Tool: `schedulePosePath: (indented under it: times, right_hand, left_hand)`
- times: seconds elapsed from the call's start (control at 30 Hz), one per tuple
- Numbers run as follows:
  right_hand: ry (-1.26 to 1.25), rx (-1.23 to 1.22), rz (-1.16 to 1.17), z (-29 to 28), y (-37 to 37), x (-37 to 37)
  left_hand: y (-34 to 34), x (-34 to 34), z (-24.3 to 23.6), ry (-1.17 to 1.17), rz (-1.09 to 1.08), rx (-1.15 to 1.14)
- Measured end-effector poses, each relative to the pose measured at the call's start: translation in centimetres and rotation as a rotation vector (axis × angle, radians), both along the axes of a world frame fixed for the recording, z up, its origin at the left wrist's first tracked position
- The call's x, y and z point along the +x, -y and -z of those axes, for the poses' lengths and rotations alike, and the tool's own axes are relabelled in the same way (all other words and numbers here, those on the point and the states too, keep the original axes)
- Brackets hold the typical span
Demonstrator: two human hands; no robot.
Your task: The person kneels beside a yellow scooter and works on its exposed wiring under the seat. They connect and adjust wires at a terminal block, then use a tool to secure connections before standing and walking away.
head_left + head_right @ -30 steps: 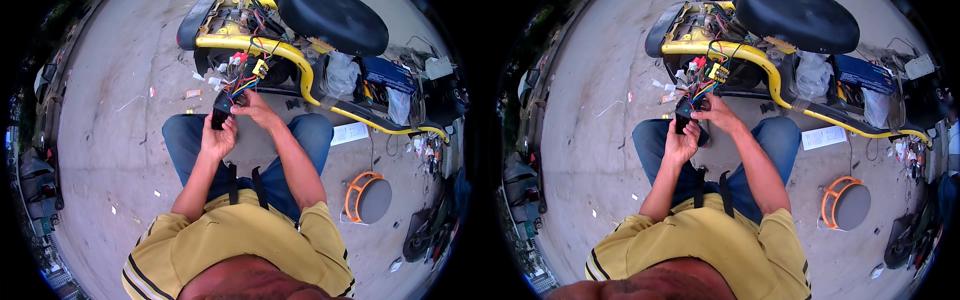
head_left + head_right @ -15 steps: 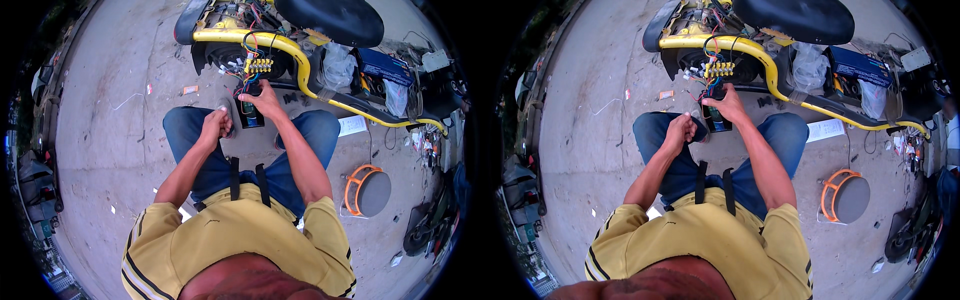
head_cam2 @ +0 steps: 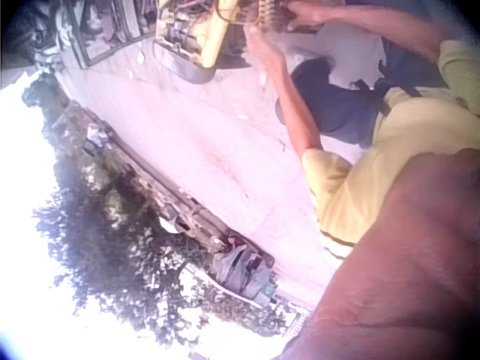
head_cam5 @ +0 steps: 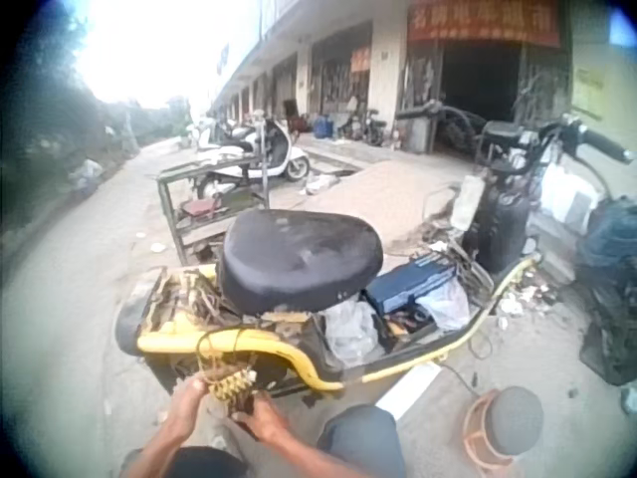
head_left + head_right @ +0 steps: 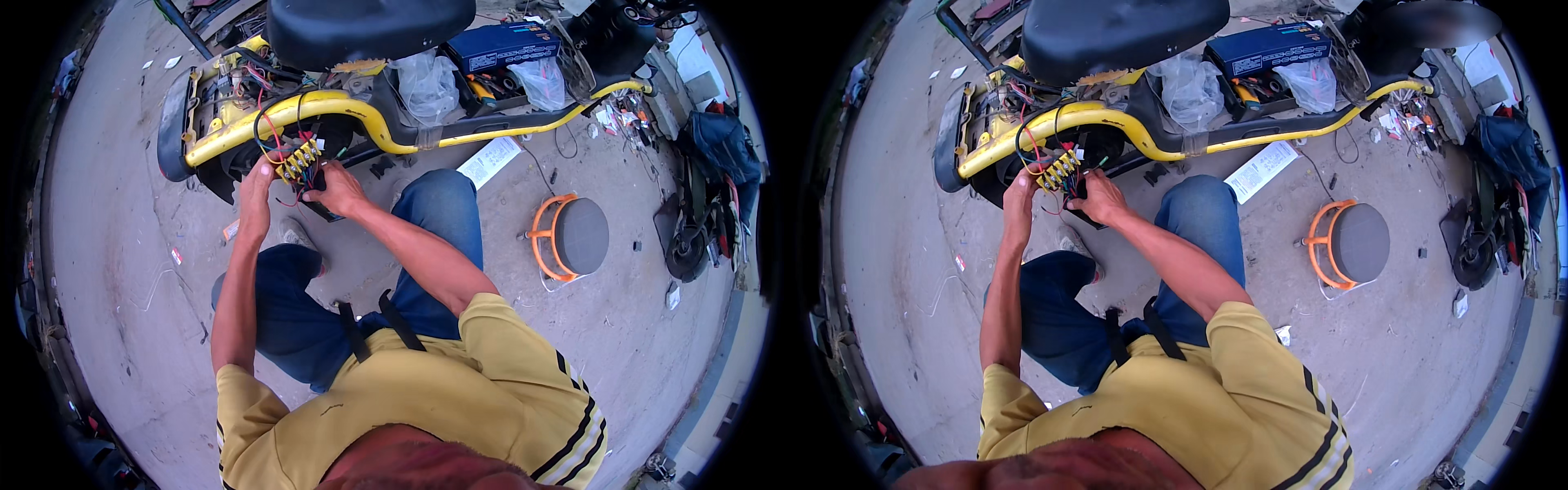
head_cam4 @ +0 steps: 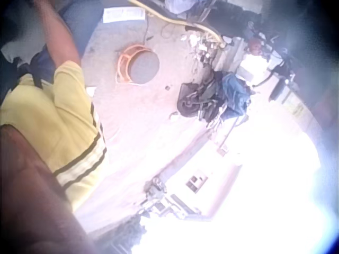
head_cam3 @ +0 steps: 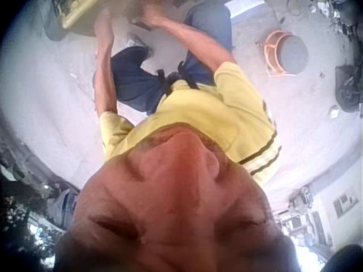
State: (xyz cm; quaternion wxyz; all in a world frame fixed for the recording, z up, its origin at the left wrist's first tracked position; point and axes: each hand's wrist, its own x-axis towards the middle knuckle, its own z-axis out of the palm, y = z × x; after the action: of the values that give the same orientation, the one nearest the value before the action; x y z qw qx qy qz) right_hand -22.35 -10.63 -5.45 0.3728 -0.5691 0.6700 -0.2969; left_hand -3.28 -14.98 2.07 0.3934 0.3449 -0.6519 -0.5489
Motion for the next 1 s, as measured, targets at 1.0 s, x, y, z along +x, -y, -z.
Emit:
schedulePosePath:
  times: [1.0]
  right_hand:
    - [0.361, -0.161, 0.021, -10.3, -1.9, -7.4]
  left_hand:
    - [1.9, -2.6, 0.3, -0.337, -0.034, 0.319]
